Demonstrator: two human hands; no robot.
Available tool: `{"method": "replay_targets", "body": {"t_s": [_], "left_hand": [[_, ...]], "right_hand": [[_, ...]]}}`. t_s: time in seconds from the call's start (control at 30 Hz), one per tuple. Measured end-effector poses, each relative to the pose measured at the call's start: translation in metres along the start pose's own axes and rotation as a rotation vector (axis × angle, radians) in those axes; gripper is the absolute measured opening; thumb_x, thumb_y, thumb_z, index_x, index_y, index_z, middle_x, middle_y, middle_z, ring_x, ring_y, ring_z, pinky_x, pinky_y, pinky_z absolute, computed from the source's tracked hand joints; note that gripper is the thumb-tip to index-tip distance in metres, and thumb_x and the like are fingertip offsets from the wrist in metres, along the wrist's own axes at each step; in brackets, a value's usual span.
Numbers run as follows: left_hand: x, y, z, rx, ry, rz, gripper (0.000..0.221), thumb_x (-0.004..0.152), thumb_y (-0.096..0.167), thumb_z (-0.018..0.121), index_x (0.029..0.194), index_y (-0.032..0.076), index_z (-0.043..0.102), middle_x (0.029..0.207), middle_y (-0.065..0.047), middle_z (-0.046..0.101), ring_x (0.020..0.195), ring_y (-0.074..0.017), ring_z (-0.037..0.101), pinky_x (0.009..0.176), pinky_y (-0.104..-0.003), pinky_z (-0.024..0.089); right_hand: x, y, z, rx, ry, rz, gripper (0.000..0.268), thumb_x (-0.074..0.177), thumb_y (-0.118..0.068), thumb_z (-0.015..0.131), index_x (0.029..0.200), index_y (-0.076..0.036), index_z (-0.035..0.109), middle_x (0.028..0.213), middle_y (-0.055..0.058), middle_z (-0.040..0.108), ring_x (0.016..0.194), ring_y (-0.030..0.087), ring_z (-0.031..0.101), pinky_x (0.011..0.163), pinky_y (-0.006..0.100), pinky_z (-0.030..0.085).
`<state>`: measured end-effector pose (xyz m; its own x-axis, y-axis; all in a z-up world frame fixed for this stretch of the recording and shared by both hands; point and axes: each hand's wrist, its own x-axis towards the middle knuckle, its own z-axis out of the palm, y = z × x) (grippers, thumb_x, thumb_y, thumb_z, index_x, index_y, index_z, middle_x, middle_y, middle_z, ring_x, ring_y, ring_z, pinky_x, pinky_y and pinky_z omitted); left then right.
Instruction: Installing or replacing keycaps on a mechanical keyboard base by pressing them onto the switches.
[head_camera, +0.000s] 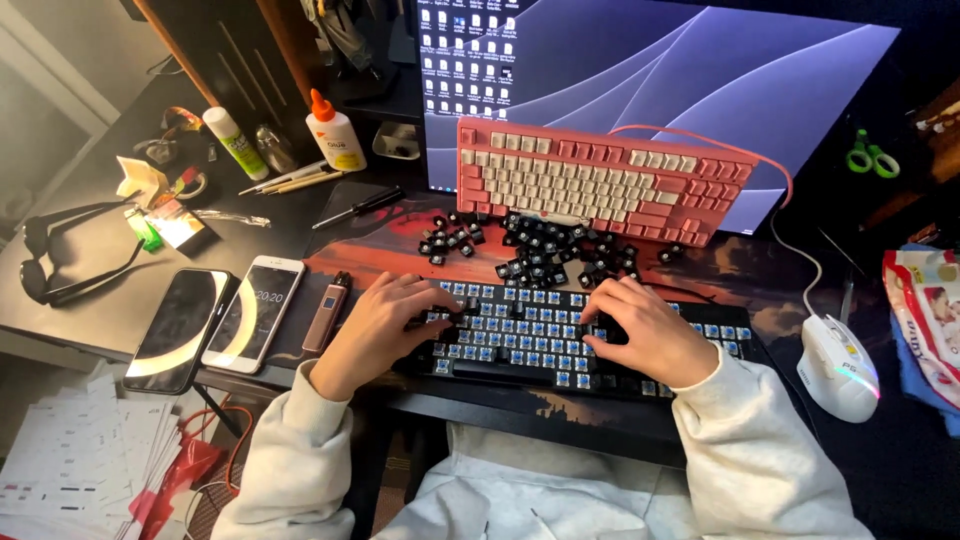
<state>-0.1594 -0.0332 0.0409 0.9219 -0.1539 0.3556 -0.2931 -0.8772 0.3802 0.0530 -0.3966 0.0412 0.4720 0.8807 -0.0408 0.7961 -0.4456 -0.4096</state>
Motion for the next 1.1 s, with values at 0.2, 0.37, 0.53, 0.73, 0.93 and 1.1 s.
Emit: {"method": "replay_targets", "body": {"t_s": [0.2,0.37,0.53,0.73,0.93,1.1], "left_hand": [[0.002,-0.001,0.001,0.003,0.096,0.085,0.016,0.102,0.015,0.095,0.117,0.019,0.091,0.098,-0.003,0.09,0.1,-0.027,0.083,0.095,-0.038,0.056],[0.001,-0.005,0.007,0.116,0.132,0.185,0.009,0.101,0.01,0.095,0.107,0.016,0.092,0.101,-0.005,0.092,0.106,-0.0276,0.085,0.1,-0.04,0.057],[0.004,-0.004,0.005,0.116,0.12,0.208,0.008,0.103,0.008,0.092,0.105,0.015,0.095,0.104,-0.005,0.094,0.101,-0.0273,0.085,0.098,-0.04,0.058],[0.004,-0.005,0.005,0.133,0.099,0.224,0.01,0.104,0.005,0.091,0.105,0.014,0.095,0.107,-0.007,0.094,0.101,-0.0287,0.086,0.097,-0.042,0.059],[0.003,-0.008,0.006,0.114,0.087,0.23,0.014,0.106,0.005,0.086,0.108,0.016,0.095,0.107,-0.005,0.093,0.101,-0.0289,0.085,0.097,-0.041,0.058],[0.003,-0.007,0.006,0.09,0.089,0.221,0.011,0.109,0.009,0.086,0.109,0.016,0.094,0.106,-0.003,0.093,0.101,-0.0263,0.085,0.098,-0.039,0.058]], "right_hand": [[0.001,0.0,0.001,-0.007,-0.006,-0.003,0.011,0.108,-0.028,0.086,0.114,-0.021,0.081,0.123,-0.004,0.076,0.125,0.022,0.07,0.11,0.045,0.059],[0.0,0.001,0.003,-0.023,0.006,-0.011,0.012,0.107,-0.029,0.086,0.115,-0.021,0.081,0.125,-0.003,0.076,0.125,0.023,0.07,0.109,0.045,0.059],[0.0,0.003,0.003,-0.028,0.003,-0.016,0.013,0.109,-0.03,0.085,0.117,-0.021,0.08,0.125,-0.003,0.076,0.126,0.022,0.069,0.109,0.044,0.059],[0.0,0.0,0.004,-0.03,0.005,-0.015,0.012,0.109,-0.03,0.085,0.116,-0.021,0.081,0.124,-0.004,0.075,0.125,0.022,0.068,0.106,0.044,0.059],[0.001,0.001,0.005,-0.032,0.009,-0.011,0.013,0.107,-0.03,0.086,0.115,-0.021,0.08,0.124,-0.003,0.075,0.126,0.022,0.069,0.105,0.045,0.059],[0.0,0.001,0.004,-0.031,0.006,-0.017,0.013,0.108,-0.03,0.085,0.116,-0.02,0.08,0.123,-0.002,0.074,0.125,0.023,0.068,0.104,0.045,0.059]]}}
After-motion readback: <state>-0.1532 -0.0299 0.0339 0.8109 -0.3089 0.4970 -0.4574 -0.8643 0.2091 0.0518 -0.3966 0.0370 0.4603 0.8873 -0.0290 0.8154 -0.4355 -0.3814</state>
